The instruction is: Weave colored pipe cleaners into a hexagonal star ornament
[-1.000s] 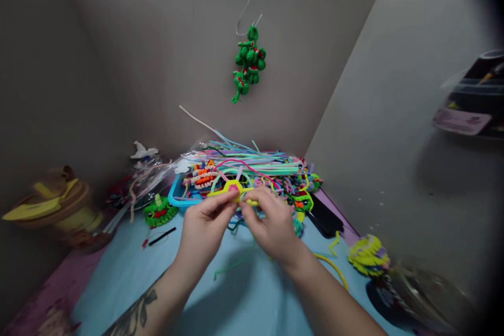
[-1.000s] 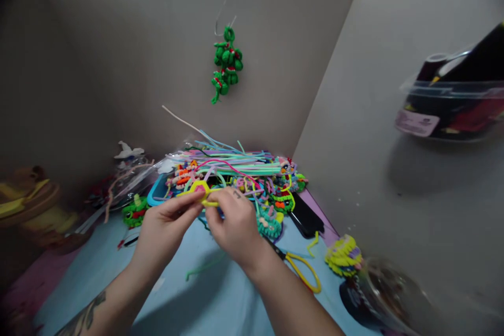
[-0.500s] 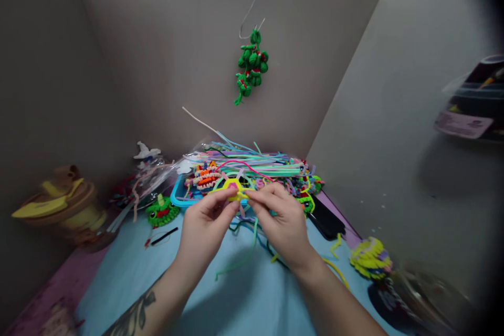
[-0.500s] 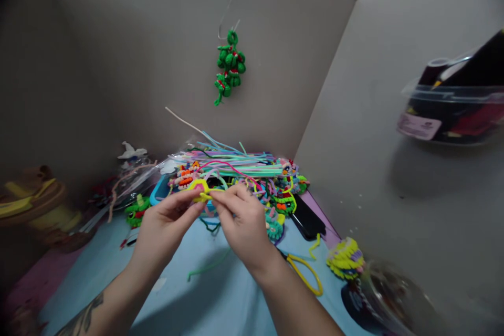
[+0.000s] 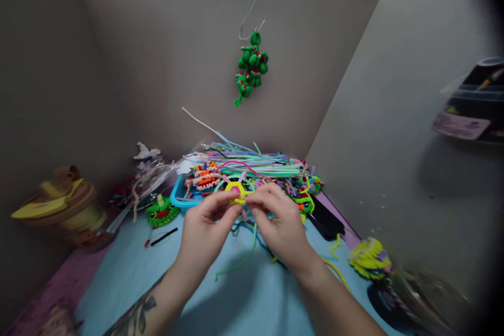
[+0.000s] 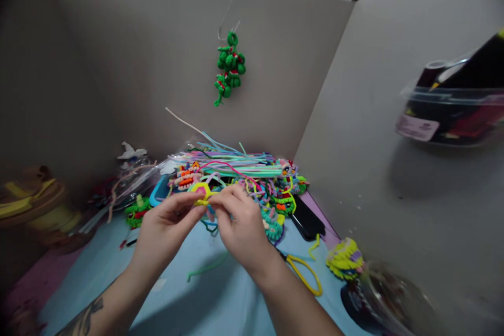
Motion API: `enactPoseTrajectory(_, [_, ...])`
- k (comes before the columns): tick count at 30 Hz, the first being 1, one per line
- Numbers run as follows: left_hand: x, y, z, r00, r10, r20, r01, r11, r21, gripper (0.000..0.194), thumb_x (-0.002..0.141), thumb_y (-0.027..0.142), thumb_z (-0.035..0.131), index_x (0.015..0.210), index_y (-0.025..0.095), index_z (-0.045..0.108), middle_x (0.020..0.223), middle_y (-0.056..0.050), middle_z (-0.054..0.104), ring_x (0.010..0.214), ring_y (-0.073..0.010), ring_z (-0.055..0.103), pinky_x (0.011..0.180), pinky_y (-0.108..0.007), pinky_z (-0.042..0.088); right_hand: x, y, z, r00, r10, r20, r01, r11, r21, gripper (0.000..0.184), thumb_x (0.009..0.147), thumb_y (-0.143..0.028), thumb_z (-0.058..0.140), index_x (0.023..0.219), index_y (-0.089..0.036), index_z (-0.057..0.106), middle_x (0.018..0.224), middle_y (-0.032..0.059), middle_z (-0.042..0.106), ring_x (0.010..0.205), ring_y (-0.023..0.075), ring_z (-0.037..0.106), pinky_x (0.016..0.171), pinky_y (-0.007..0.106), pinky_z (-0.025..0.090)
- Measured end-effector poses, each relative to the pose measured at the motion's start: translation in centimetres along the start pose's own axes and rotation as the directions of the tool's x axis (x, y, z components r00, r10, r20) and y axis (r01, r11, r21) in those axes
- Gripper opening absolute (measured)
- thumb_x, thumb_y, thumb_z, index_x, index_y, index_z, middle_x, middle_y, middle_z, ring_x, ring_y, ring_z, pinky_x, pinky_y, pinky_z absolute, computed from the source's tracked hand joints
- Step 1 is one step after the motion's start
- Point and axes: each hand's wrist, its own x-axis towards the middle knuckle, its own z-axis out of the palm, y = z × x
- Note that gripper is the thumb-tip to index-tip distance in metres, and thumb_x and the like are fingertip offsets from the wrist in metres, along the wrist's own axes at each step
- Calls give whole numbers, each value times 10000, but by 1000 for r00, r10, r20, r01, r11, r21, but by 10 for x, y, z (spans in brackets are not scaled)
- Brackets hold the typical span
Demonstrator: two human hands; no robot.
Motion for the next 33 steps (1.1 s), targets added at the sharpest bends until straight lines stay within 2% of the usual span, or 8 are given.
enactPoseTrajectory(5, [-2,-2,1,998,59,1,-59,997,52,113,750,198,675,857,173,701,795,-30,754,687,-160,702,631,-254,580,-1,-2,1,1000,8,6,-8,999,-31,103,848,-145,560,832,-216,633,832,28,584,799,159,585,712,284,478])
enactPoseTrajectory(11, [-4,-7,1,991,129,-17,-125,981,145,106,767,194,670,866,178,707,821,-31,762,708,-159,704,639,-245,570,-2,-2,1,1000,-4,26,6,995,-97,98,870,-146,529,830,-203,598,839,39,589,827,169,579,748,294,467])
enactPoseTrajectory(15, [-3,-7,1,993,114,-37,-108,983,150,110,768,208,677,871,185,707,827,-23,761,696,-149,700,640,-239,570,-1,-3,1,998,-19,61,24,996,-85,110,883,-131,511,847,-199,590,839,38,586,817,164,568,736,281,463])
enactPoseTrajectory(21, [-1,-6,1,999,40,-34,-39,998,42,150,767,230,684,910,186,688,852,-20,762,734,-145,709,661,-227,578,1,1,0,996,-24,88,25,1000,-14,151,882,-99,501,892,-201,610,817,25,613,793,155,571,726,269,457])
enactPoseTrajectory(26, [0,-7,1,999,42,-17,-41,999,21,152,764,227,689,910,186,682,853,-20,756,727,-140,708,659,-222,579,3,2,-1,997,-17,78,17,1000,7,161,889,-106,492,853,-195,622,818,30,601,801,151,569,719,267,459])
enactPoseTrajectory(33, [-1,-8,0,998,64,4,-64,997,33,122,768,209,677,886,184,692,833,-21,747,720,-140,702,658,-223,574,2,1,-1,999,15,51,-15,1000,5,105,825,-93,584,822,-190,623,796,11,588,769,136,568,685,243,445])
